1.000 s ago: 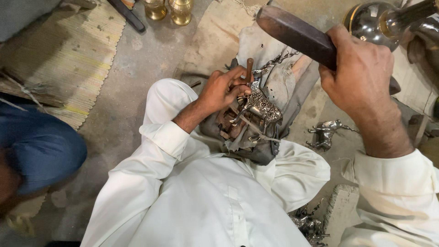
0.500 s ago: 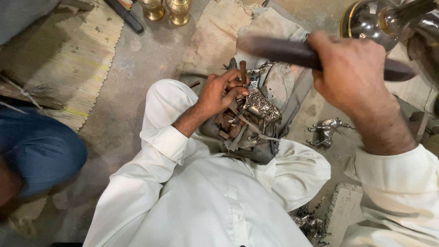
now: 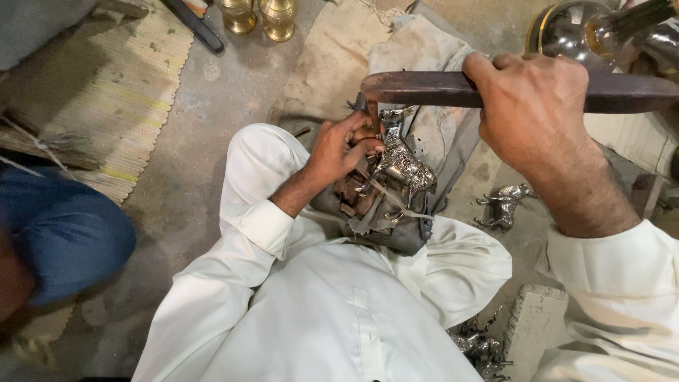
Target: The person sits cross-legged on the floor with a silver metal animal figurine strapped to a padded board on their lap. They hold a small chisel against the figurine's surface and strike it with a wooden mallet, repositioning the figurine and chisel repeatedly to work different areas of the decoration.
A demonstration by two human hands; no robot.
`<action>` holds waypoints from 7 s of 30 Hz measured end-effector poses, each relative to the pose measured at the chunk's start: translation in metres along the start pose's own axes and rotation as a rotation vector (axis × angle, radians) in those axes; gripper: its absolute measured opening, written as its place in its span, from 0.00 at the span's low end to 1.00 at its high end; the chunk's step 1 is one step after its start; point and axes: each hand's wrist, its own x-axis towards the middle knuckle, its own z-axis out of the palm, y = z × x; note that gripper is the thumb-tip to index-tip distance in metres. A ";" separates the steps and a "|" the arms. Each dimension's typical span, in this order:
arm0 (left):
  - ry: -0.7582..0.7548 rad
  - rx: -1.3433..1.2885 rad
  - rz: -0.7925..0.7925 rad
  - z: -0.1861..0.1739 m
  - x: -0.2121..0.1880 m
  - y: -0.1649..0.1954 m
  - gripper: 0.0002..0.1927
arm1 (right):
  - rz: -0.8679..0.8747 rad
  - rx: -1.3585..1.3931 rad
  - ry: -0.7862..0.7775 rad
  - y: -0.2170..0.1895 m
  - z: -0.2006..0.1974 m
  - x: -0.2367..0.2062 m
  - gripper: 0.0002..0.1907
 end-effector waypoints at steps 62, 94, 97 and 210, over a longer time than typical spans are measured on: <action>-0.157 0.067 -0.019 -0.002 0.001 0.014 0.14 | 0.063 -0.007 -0.162 0.008 -0.002 -0.024 0.13; -0.235 0.057 -0.007 -0.008 0.029 0.012 0.14 | 0.319 0.455 0.009 0.031 0.043 -0.067 0.16; -0.196 0.074 -0.003 -0.006 0.025 0.007 0.13 | 0.241 0.349 -0.038 0.030 0.038 -0.056 0.12; 0.086 -0.138 -0.591 -0.031 0.035 -0.119 0.14 | 0.713 1.116 0.399 -0.173 0.159 -0.151 0.24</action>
